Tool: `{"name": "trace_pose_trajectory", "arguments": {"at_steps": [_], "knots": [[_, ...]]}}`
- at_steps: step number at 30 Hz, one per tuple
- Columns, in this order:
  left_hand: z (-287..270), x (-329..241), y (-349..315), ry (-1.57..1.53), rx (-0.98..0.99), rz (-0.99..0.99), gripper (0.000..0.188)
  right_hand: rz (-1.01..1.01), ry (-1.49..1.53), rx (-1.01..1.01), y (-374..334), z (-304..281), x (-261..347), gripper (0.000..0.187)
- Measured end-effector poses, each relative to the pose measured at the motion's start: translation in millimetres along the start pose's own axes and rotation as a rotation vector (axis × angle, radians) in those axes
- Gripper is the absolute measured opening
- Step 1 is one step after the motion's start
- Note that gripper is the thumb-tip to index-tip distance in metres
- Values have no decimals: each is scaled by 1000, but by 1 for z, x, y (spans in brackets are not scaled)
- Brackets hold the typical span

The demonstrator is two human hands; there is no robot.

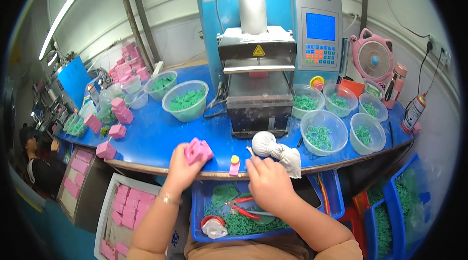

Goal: Handling, painting, and assembling small green decorative components using wax molds and glue near a production machine.

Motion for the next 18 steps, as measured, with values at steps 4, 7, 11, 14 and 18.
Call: {"name": "trace_pose_trajectory", "arguments": {"at_steps": [4, 7, 11, 14, 18], "knots": [[7, -26, -64, -1050, 497, -164, 49, -169, 361, -248, 16, -30, 31, 53], [10, -42, -89, -1240, 507, -203, 51, -223, 525, -230, 28, -32, 46, 54], [1, -34, -90, -1572, 322, -317, 28, -364, 517, -367, 11, -18, 70, 42], [0, -24, -83, -1744, 313, -398, 34, -387, 596, -225, -10, -6, 97, 36], [0, -15, -100, -1635, 367, -407, 38, -168, 257, -296, -12, -12, 50, 39]]}}
Point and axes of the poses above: each hand's wrist, its own y-axis towards the middle knuckle, its own z-axis out of the palm, x = y × z, the point moved 5 cm from there along y, towards the middle knuckle, and after that the axes turned 8 degrees about -z, right-handed, at the moved point
